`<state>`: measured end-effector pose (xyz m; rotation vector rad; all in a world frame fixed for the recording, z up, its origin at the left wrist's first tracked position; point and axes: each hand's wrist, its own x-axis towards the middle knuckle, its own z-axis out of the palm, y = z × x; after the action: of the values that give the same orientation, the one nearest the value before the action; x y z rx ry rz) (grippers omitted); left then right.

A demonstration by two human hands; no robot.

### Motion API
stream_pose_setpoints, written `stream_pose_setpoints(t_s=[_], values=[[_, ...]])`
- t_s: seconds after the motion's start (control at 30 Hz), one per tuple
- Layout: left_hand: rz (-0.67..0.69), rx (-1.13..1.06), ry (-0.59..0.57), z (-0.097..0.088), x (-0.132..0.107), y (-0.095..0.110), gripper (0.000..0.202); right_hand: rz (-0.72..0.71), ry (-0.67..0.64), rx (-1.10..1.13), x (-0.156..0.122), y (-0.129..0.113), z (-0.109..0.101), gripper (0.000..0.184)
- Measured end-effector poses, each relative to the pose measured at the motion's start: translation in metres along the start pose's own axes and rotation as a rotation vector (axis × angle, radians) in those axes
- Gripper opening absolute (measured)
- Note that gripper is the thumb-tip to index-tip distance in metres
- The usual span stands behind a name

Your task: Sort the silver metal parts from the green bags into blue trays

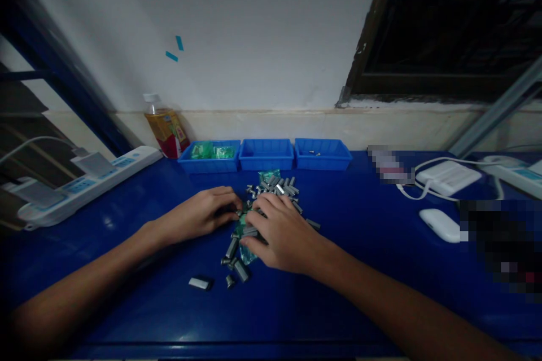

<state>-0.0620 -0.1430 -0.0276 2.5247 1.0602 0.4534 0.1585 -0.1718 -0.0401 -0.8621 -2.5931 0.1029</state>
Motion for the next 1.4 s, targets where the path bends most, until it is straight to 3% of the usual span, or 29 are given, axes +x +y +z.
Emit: stream_pose_setpoints(t_s=[0.07,0.17,0.27,0.4,0.57,0.67,0.73,0.83,0.93,1.03,1.1,1.2,1.3,1.4], values=[[-0.083,-0.191,0.12,0.003,0.003,0.003,0.011,0.023,0.057,0.038,0.001,0.0,0.001,0.021],[-0.191,-0.653,0.291,0.01,0.007,0.015,0.025,0.045,0.214,0.053,0.002,0.001,0.002,0.019],[-0.251,-1.025,0.326,0.019,0.009,0.03,0.035,0.043,0.361,-0.002,0.003,0.002,0.002,0.014],[-0.324,-1.175,0.342,0.029,0.009,0.042,0.031,0.025,0.433,-0.063,0.003,0.002,0.004,0.006],[-0.278,-1.047,0.382,0.034,0.009,0.04,0.029,0.011,0.453,-0.106,0.005,-0.001,0.007,0.009],[-0.217,-0.776,0.382,0.032,0.008,0.033,0.025,0.023,0.481,-0.185,0.011,0.01,0.002,0.011],[-0.172,-0.473,0.393,0.03,0.008,0.025,0.021,0.096,0.511,-0.284,0.016,0.034,-0.004,0.013],[-0.072,-0.095,0.383,0.027,0.009,0.01,0.02,0.338,0.552,-0.392,0.021,0.088,-0.013,0.019],[0.012,0.046,0.293,0.027,0.009,0.0,0.025,0.555,0.518,-0.445,0.018,0.137,-0.016,0.023],[0.024,0.066,0.205,0.029,0.009,-0.002,0.018,0.596,0.497,-0.464,0.011,0.153,-0.012,0.028],[-0.003,0.036,0.204,0.03,0.009,-0.002,0.014,0.533,0.516,-0.458,0.006,0.141,-0.01,0.03],[-0.096,-0.119,0.286,0.03,0.009,0.001,0.007,0.333,0.5,-0.374,0.004,0.1,-0.007,0.028],[-0.161,-0.439,0.381,0.027,0.009,0.006,0.008,0.091,0.42,-0.212,0.006,0.051,-0.004,0.022],[-0.134,-0.765,0.409,0.025,0.008,0.015,0.018,-0.06,0.373,-0.131,0.009,0.021,0.001,0.021]])
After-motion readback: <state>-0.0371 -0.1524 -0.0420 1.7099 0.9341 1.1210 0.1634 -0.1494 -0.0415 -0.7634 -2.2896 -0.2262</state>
